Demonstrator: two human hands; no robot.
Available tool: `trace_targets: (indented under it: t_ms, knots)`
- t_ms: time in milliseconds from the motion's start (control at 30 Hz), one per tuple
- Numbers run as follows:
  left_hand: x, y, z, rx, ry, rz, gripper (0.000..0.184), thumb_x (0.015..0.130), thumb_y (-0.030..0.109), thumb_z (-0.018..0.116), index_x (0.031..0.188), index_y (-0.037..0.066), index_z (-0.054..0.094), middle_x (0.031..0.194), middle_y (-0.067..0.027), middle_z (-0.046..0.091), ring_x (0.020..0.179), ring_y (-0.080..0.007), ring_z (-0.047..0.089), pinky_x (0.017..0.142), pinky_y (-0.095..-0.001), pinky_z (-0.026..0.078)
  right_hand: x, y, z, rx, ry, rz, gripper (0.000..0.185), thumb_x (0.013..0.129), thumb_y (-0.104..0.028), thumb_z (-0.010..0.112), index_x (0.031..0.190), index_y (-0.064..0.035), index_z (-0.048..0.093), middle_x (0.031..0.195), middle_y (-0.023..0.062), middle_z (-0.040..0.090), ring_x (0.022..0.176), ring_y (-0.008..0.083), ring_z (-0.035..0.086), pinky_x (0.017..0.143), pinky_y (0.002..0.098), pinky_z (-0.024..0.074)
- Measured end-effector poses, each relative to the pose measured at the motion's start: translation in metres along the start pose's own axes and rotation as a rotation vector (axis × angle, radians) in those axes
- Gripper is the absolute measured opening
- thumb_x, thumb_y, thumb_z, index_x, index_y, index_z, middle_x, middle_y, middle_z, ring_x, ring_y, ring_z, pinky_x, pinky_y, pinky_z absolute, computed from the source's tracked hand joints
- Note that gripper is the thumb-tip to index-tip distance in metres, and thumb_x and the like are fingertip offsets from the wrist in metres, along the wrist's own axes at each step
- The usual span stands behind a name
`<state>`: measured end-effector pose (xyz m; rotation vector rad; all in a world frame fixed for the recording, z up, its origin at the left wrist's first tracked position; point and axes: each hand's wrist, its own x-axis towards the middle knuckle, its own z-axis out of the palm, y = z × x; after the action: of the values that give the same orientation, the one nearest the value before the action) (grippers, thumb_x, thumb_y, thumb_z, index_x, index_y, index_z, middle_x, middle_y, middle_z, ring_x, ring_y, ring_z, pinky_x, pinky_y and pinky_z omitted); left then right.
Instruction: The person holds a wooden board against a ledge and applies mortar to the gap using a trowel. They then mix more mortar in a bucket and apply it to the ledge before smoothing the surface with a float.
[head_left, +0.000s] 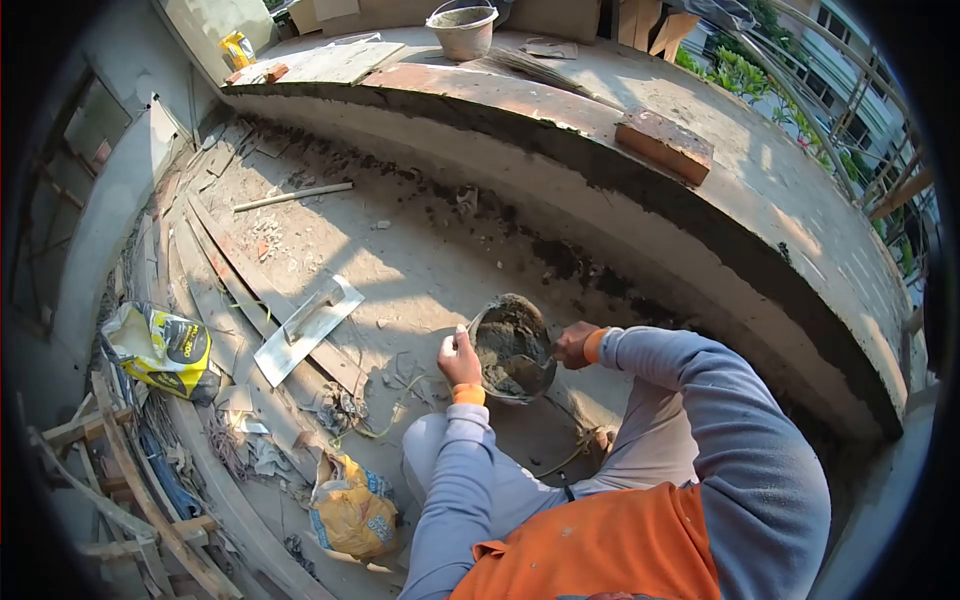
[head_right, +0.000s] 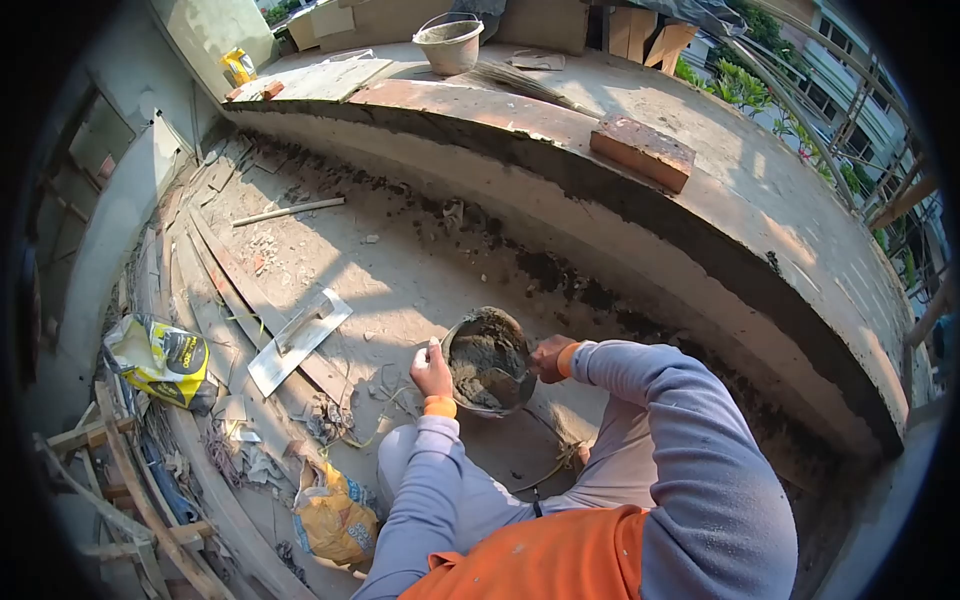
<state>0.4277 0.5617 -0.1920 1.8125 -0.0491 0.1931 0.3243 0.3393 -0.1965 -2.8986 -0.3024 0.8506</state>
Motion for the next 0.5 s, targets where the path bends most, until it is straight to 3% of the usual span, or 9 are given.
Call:
trace_targets:
  t_ms: [33, 233, 300, 333, 367, 467, 500]
  knots:
    - [0.003, -0.001, 0.000, -0.019, 0.012, -0.013, 0.042, 0.090, 0.032, 0.057, 0.070, -0.005, 0.056, 0.056, -0.0099, 0.051, 0.053, -0.0187, 0.043, 0.054, -0.0358, 0.039, -0.001, 0.002, 0.004, 0.114, 0.017, 0.083, 0.022, 0.073, -0.024, 0.059, 0.084, -0.0073, 0.067, 0.084, 0.0158, 0.067, 0.081, 0.0345, 0.064, 0.071, 0.0423, 0.0514]
    - [0.016, -0.018, -0.004, -0.055, 0.145, -0.175, 0.047, 0.092, 0.034, 0.054, 0.069, -0.007, 0.054, 0.055, -0.0151, 0.050, 0.051, -0.0215, 0.041, 0.052, -0.0388, 0.037, -0.008, 0.015, 0.014, 0.313, 0.150, 0.037, 0.029, 0.068, -0.028, 0.063, 0.089, -0.0080, 0.066, 0.080, 0.0182, 0.065, 0.075, 0.0377, 0.062, 0.067, 0.0446, 0.0498]
    - [0.017, -0.014, -0.004, -0.111, 0.265, -0.208, 0.050, 0.094, 0.038, 0.052, 0.076, -0.008, 0.059, 0.058, -0.0145, 0.053, 0.054, -0.0222, 0.042, 0.053, -0.0385, 0.038, -0.010, 0.019, 0.009, 0.427, 0.230, 0.033, 0.026, 0.068, -0.029, 0.061, 0.081, -0.0064, 0.062, 0.076, 0.0193, 0.063, 0.074, 0.0400, 0.060, 0.064, 0.0445, 0.0470]
    - [0.018, -0.018, -0.002, -0.129, 0.315, -0.205, 0.051, 0.094, 0.039, 0.051, 0.077, -0.009, 0.059, 0.059, -0.0155, 0.054, 0.055, -0.0227, 0.044, 0.055, -0.0385, 0.039, -0.012, 0.019, 0.003, 0.463, 0.238, 0.034, 0.026, 0.067, -0.026, 0.062, 0.081, -0.0038, 0.060, 0.070, 0.0180, 0.061, 0.064, 0.0357, 0.057, 0.060, 0.0420, 0.0449]
    - [0.018, -0.019, -0.001, -0.149, 0.359, -0.192, 0.053, 0.094, 0.040, 0.051, 0.078, -0.009, 0.060, 0.061, -0.0164, 0.055, 0.056, -0.0232, 0.045, 0.056, -0.0386, 0.040, -0.016, 0.019, -0.004, 0.463, 0.222, 0.021, 0.026, 0.067, -0.026, 0.062, 0.081, -0.0038, 0.060, 0.070, 0.0180, 0.061, 0.064, 0.0357, 0.057, 0.060, 0.0420, 0.0449]
    - [0.019, -0.020, -0.004, -0.108, 0.310, -0.239, 0.054, 0.095, 0.041, 0.050, 0.079, -0.010, 0.060, 0.063, -0.0181, 0.056, 0.058, -0.0239, 0.047, 0.058, -0.0390, 0.040, -0.028, 0.019, -0.023, 0.693, 0.222, 0.027, 0.022, 0.066, -0.017, 0.063, 0.078, 0.0001, 0.055, 0.059, 0.0098, 0.049, 0.057, 0.0181, 0.045, 0.056, 0.0355, 0.0418]
    - [0.021, -0.021, -0.003, -0.114, 0.305, -0.232, 0.054, 0.095, 0.041, 0.050, 0.079, -0.010, 0.060, 0.063, -0.0181, 0.056, 0.058, -0.0239, 0.047, 0.058, -0.0390, 0.040, -0.032, 0.019, -0.027, 0.692, 0.233, 0.031, 0.022, 0.066, -0.017, 0.063, 0.078, 0.0001, 0.055, 0.059, 0.0098, 0.049, 0.057, 0.0181, 0.045, 0.056, 0.0355, 0.0418]
